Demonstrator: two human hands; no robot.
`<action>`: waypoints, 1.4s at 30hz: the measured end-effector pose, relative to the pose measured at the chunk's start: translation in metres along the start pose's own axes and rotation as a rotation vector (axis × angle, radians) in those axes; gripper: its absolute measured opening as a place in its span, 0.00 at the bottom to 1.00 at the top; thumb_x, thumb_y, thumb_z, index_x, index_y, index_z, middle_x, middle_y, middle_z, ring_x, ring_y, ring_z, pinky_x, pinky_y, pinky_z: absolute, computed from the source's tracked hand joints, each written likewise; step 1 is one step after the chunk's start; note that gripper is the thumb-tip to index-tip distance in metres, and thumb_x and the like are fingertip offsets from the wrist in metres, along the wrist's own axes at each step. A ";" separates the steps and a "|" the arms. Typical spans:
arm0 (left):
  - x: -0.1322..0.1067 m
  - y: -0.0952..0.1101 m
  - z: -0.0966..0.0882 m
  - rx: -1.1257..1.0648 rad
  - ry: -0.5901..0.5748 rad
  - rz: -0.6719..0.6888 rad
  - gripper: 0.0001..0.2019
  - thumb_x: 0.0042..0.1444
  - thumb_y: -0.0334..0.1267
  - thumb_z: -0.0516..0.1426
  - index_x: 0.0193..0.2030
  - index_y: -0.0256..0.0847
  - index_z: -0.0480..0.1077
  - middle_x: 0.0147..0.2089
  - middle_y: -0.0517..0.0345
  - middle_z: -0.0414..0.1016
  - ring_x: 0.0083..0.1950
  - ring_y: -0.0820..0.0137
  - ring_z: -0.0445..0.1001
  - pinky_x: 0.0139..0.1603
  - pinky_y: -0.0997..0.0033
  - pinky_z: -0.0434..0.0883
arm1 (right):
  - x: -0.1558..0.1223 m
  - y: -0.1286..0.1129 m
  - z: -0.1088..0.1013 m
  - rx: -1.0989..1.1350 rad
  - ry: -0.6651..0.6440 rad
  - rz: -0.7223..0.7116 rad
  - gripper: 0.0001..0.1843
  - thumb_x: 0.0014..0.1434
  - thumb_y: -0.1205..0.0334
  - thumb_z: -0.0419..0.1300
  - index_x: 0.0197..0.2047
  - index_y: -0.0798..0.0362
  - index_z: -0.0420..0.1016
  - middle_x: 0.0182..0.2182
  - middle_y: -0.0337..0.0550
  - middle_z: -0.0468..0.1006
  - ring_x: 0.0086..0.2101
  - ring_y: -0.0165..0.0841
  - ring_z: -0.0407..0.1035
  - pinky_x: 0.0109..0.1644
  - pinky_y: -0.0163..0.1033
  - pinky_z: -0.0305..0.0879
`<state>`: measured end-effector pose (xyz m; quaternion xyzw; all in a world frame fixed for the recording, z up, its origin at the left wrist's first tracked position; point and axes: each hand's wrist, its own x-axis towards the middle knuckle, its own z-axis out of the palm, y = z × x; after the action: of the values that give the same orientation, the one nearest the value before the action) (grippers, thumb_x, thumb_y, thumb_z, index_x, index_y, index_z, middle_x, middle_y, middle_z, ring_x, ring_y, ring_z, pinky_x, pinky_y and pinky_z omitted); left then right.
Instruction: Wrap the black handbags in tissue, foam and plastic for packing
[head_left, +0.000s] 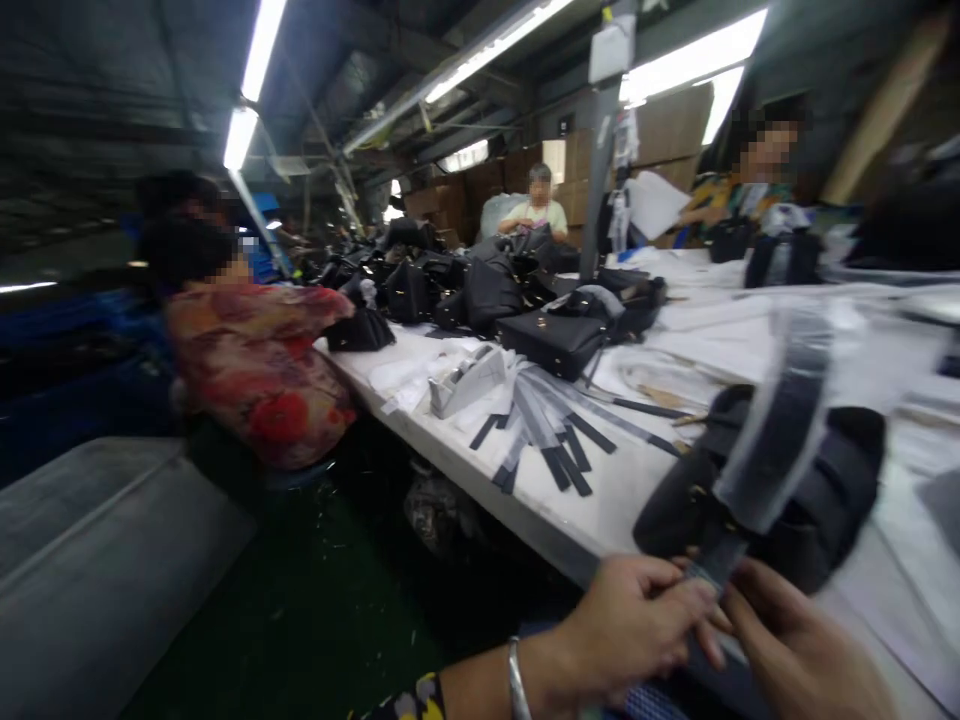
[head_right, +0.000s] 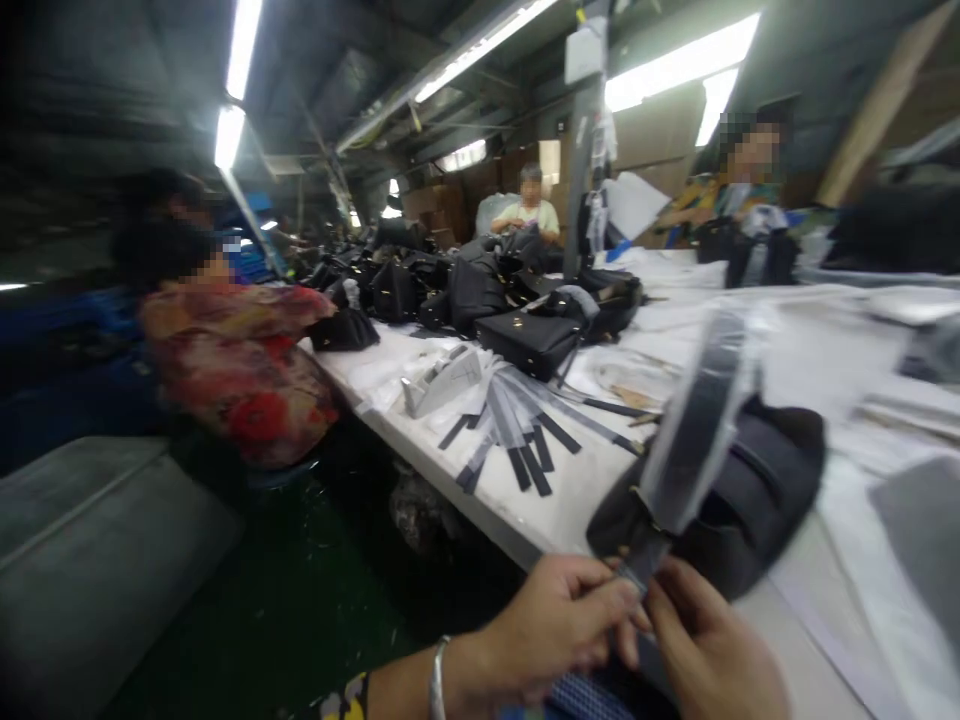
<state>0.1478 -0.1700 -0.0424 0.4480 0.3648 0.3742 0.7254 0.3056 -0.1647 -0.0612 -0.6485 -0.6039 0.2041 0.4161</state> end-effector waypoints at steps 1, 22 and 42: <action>-0.002 0.003 0.002 -0.034 -0.009 -0.009 0.22 0.57 0.56 0.59 0.35 0.33 0.74 0.24 0.60 0.69 0.16 0.83 0.52 0.16 0.77 0.47 | -0.003 -0.005 -0.003 0.045 -0.029 0.056 0.22 0.54 0.42 0.55 0.35 0.50 0.81 0.30 0.45 0.84 0.28 0.41 0.79 0.28 0.35 0.71; -0.001 0.004 0.006 -0.026 0.003 -0.150 0.21 0.59 0.56 0.58 0.34 0.35 0.70 0.22 0.67 0.62 0.16 0.85 0.44 0.16 0.78 0.40 | -0.001 -0.026 -0.027 0.852 -0.509 0.250 0.20 0.61 0.53 0.63 0.51 0.57 0.78 0.29 0.40 0.78 0.28 0.29 0.70 0.36 0.34 0.65; 0.000 -0.004 0.003 0.444 0.198 0.220 0.21 0.62 0.54 0.56 0.28 0.38 0.72 0.25 0.57 0.70 0.28 0.71 0.66 0.30 0.75 0.64 | -0.019 -0.052 -0.001 0.919 -0.181 0.331 0.16 0.59 0.51 0.64 0.41 0.56 0.79 0.30 0.40 0.75 0.27 0.29 0.66 0.32 0.33 0.65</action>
<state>0.1515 -0.1731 -0.0451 0.5943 0.4564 0.4036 0.5250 0.2714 -0.1867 -0.0243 -0.4650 -0.3740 0.5680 0.5667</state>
